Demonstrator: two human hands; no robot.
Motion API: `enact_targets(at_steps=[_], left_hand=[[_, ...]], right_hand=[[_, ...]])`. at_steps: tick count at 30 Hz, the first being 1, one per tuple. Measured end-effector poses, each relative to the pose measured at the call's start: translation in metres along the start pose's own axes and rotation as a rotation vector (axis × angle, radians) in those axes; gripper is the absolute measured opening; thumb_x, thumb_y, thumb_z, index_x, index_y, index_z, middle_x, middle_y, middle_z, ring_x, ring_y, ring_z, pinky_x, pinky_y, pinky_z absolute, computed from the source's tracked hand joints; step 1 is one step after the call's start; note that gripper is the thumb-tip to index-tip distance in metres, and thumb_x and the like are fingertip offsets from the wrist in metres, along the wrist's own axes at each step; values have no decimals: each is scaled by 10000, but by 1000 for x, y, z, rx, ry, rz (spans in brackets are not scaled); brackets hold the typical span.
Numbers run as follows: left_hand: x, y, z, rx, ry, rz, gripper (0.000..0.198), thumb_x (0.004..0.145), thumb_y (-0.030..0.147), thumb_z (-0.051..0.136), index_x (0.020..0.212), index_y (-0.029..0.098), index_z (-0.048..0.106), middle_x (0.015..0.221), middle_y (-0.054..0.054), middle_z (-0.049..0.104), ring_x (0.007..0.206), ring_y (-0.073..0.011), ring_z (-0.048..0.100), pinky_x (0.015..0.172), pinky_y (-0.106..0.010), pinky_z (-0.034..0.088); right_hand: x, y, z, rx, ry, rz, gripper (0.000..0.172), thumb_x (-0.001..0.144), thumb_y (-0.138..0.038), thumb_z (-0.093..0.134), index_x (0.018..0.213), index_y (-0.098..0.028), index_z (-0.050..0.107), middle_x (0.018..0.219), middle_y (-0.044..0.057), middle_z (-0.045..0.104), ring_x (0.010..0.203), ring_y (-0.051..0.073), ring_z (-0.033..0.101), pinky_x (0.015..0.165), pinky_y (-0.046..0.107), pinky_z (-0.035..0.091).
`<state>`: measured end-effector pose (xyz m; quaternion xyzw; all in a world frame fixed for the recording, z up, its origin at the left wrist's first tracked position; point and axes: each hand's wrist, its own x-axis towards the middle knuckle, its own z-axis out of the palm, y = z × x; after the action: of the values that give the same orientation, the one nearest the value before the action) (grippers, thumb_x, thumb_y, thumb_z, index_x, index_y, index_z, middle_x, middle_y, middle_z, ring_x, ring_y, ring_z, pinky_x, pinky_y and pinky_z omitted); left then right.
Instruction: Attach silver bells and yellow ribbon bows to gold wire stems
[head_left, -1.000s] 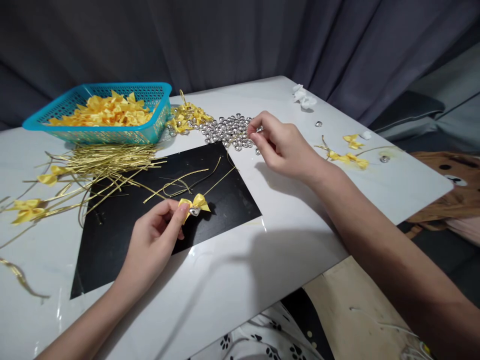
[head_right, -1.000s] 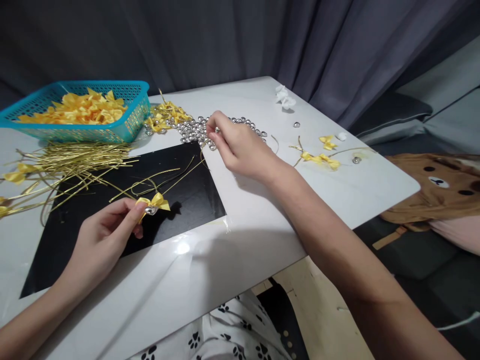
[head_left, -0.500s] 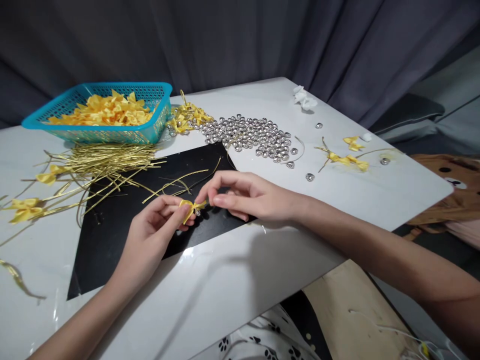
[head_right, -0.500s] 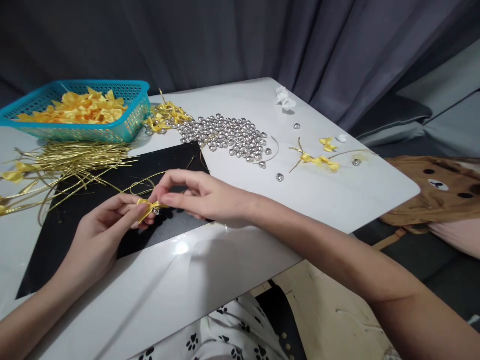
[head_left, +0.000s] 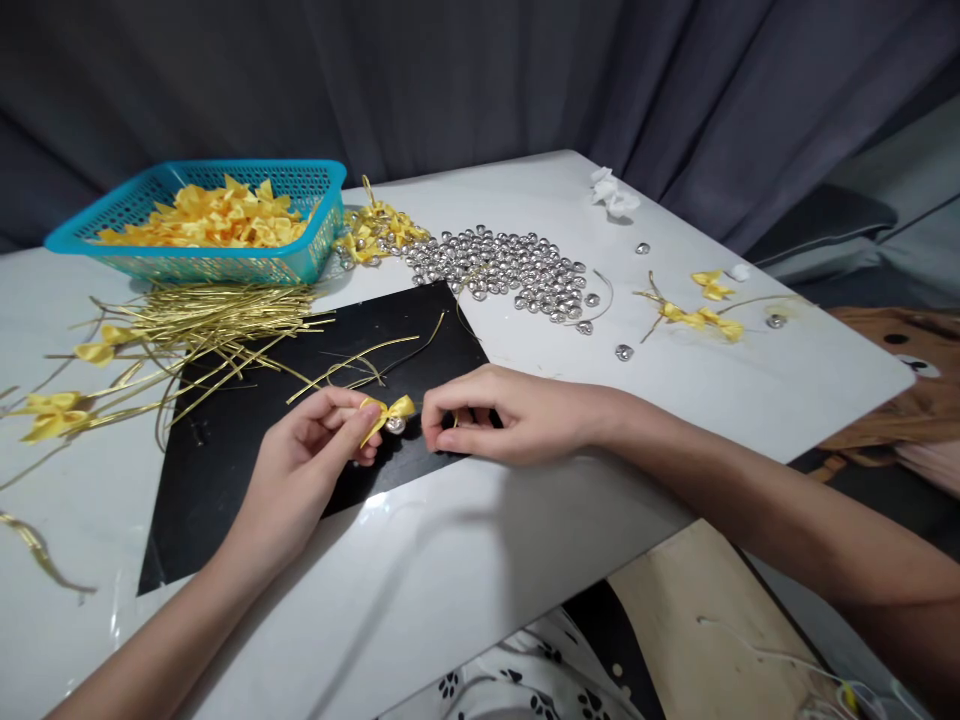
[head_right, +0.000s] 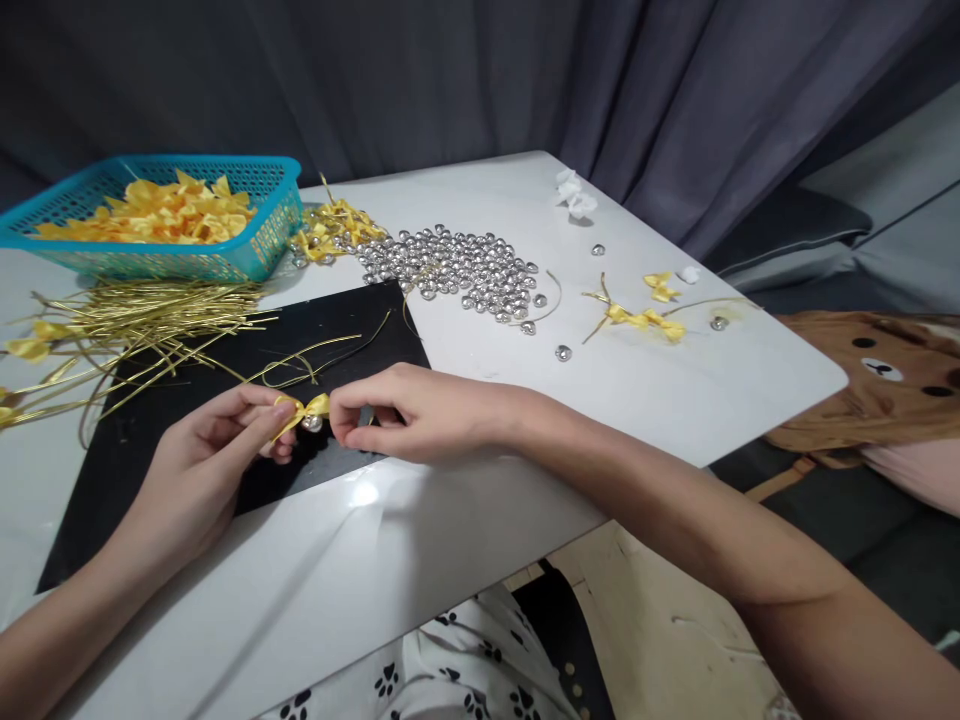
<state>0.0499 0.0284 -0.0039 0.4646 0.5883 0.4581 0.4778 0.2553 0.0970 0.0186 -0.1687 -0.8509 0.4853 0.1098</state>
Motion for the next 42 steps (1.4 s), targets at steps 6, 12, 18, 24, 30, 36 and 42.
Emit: enact_targets(at_steps=[6, 12, 18, 24, 30, 36, 42], left_hand=[[0, 1, 0, 23, 0, -14, 144, 755, 331, 704, 751, 198, 649, 599, 40, 607, 530, -72, 526, 509, -144, 439], [0, -1, 0, 51, -22, -12, 163, 746, 355, 707, 753, 203, 650, 630, 21, 630, 558, -100, 552, 525, -176, 458], [-1, -1, -1, 67, -30, -12, 169, 754, 366, 704, 772, 207, 653, 638, 21, 637, 564, -96, 554, 529, -169, 452], [-1, -1, -2, 50, -32, -10, 181, 739, 376, 718, 759, 208, 654, 632, 21, 641, 564, -96, 555, 528, -165, 453], [0, -1, -1, 52, -43, 0, 171, 751, 375, 707, 772, 212, 657, 639, 21, 645, 567, -96, 557, 532, -167, 456], [-3, -1, -2, 65, -35, 4, 152, 756, 355, 698, 769, 209, 657, 630, 17, 639, 561, -104, 565, 527, -181, 466], [-2, 0, 0, 81, -50, 25, 156, 750, 356, 702, 754, 209, 651, 614, 23, 628, 543, -95, 551, 512, -172, 464]], right_hand=[[1, 0, 2, 15, 143, 57, 87, 898, -186, 468, 843, -143, 520, 589, -68, 382, 517, 52, 319, 495, 177, 271], [1, 2, 8, -204, 321, -24, 64, 886, -168, 467, 839, -146, 504, 584, -54, 428, 523, 65, 369, 538, 205, 285], [1, 3, 11, -337, 336, -59, 87, 889, -145, 432, 834, -139, 499, 663, -14, 496, 557, 73, 383, 548, 216, 268], [3, 4, 12, -299, 311, -50, 82, 889, -134, 431, 824, -141, 482, 661, -20, 476, 558, 72, 375, 549, 212, 270], [6, 7, 18, -123, 324, -34, 67, 891, -156, 455, 829, -150, 478, 610, -50, 413, 541, 70, 359, 541, 213, 281], [13, 8, 23, 264, 320, 147, 94, 914, -203, 455, 845, -151, 493, 683, -31, 479, 564, 70, 366, 519, 213, 281], [15, 7, 20, 525, 302, 165, 103, 913, -156, 467, 819, -135, 502, 658, -50, 450, 594, 59, 390, 547, 195, 308]])
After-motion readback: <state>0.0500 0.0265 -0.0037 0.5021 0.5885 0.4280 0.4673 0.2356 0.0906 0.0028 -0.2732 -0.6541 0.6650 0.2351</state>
